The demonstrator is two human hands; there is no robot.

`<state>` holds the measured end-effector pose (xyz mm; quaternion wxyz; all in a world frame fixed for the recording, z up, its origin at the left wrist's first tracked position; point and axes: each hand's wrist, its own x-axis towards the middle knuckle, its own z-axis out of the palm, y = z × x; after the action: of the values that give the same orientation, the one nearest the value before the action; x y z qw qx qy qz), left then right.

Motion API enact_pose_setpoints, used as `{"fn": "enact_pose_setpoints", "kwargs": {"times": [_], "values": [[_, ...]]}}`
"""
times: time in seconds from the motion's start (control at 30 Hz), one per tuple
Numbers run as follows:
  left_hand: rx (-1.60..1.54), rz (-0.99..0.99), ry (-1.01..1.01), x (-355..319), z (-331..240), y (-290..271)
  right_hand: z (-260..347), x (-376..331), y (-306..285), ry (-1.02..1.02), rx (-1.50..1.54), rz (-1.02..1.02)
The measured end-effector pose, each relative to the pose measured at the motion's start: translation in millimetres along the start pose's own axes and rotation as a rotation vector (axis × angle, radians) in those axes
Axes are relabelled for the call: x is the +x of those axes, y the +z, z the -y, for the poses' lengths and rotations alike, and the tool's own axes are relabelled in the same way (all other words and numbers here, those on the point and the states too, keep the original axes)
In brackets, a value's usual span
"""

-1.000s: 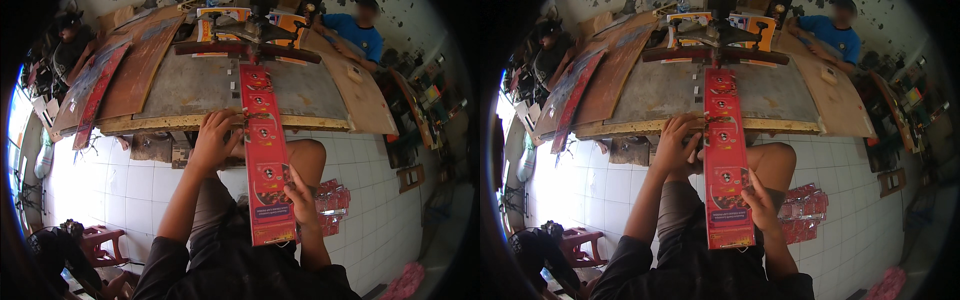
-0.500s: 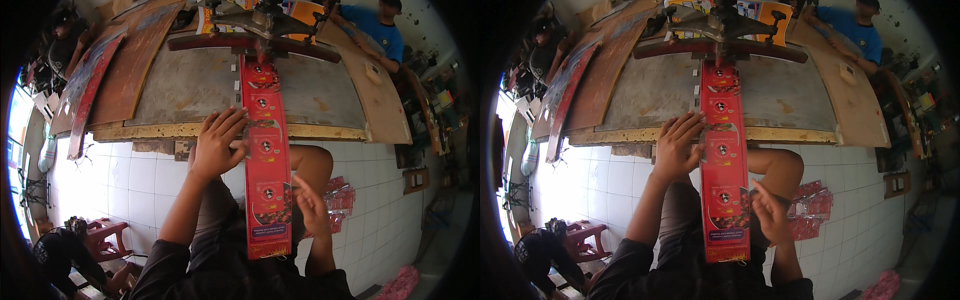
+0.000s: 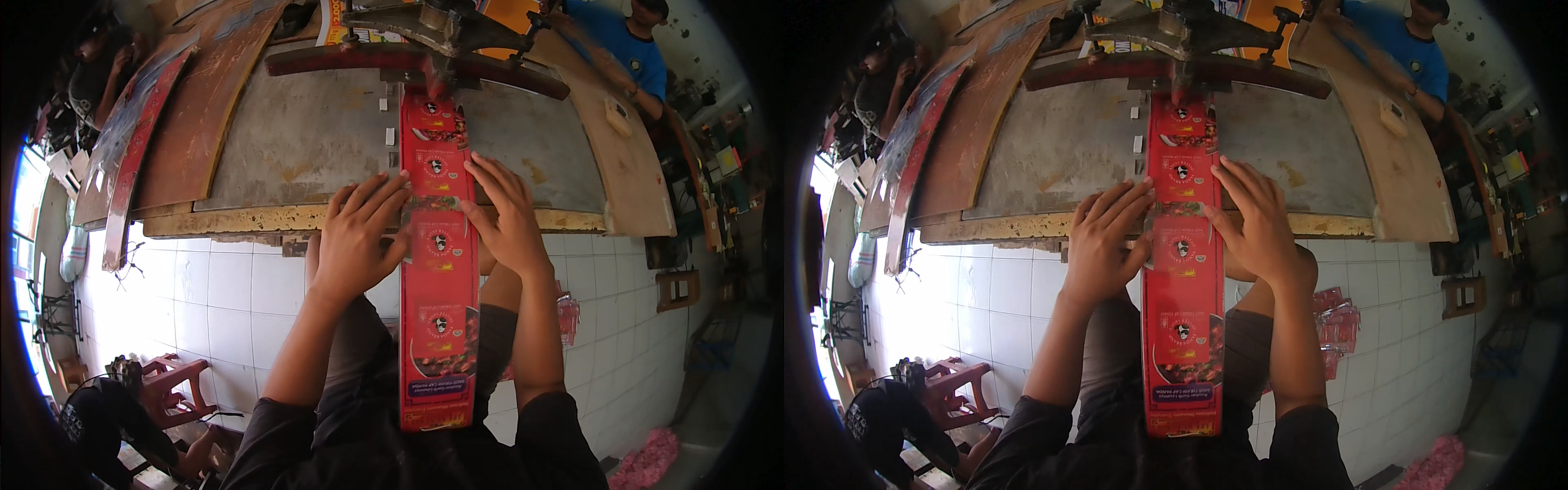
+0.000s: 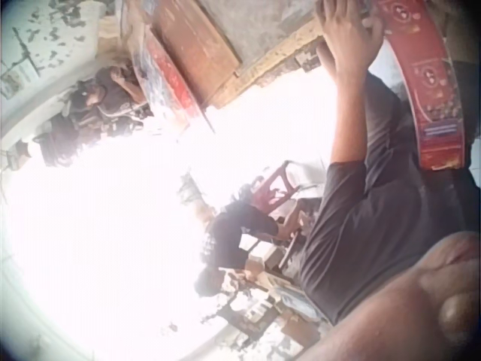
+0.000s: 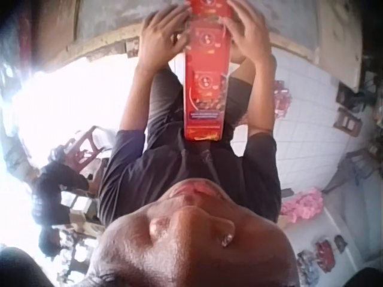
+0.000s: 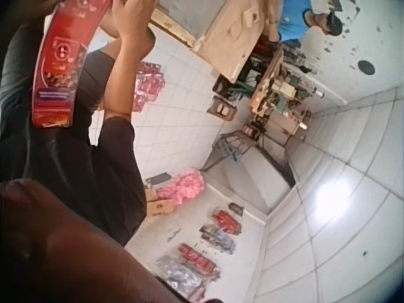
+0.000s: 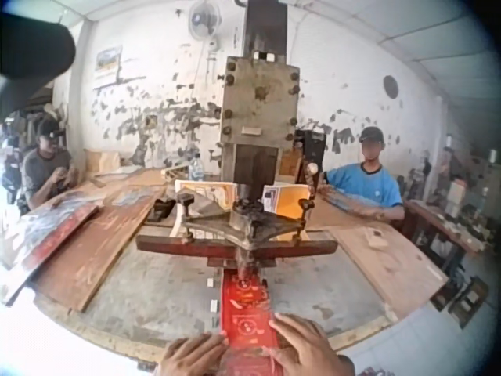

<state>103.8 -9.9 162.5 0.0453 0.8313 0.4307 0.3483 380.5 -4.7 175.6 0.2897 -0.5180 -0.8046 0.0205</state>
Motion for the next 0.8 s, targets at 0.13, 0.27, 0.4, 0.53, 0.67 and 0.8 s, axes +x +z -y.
{"fn": "enact_pose_setpoints", "kwargs": {"times": [0.13,0.27,0.4,0.53,0.67,0.8], "values": [[0.014,-0.002,-0.032,1.0,-3.5,-1.0,0.2,-1.7,4.2,0.003,-0.081,0.012],[0.032,-0.004,-0.063,-2.1,-2.6,2.2,-0.1,0.4,11.0,0.01,-0.119,0.026],[0.023,0.01,-0.064,0.0,-3.8,1.0,1.4,-0.5,8.9,0.028,-0.123,0.022],[0.013,0.014,-0.074,1.0,-4.0,1.3,3.7,-0.1,8.1,0.034,-0.113,0.013],[0.013,0.014,-0.074,0.6,-3.6,2.4,4.2,1.0,10.2,0.052,-0.108,0.005],[0.01,0.023,-0.076,1.0,-3.8,0.7,4.9,1.2,10.6,0.061,-0.108,-0.004]]}}
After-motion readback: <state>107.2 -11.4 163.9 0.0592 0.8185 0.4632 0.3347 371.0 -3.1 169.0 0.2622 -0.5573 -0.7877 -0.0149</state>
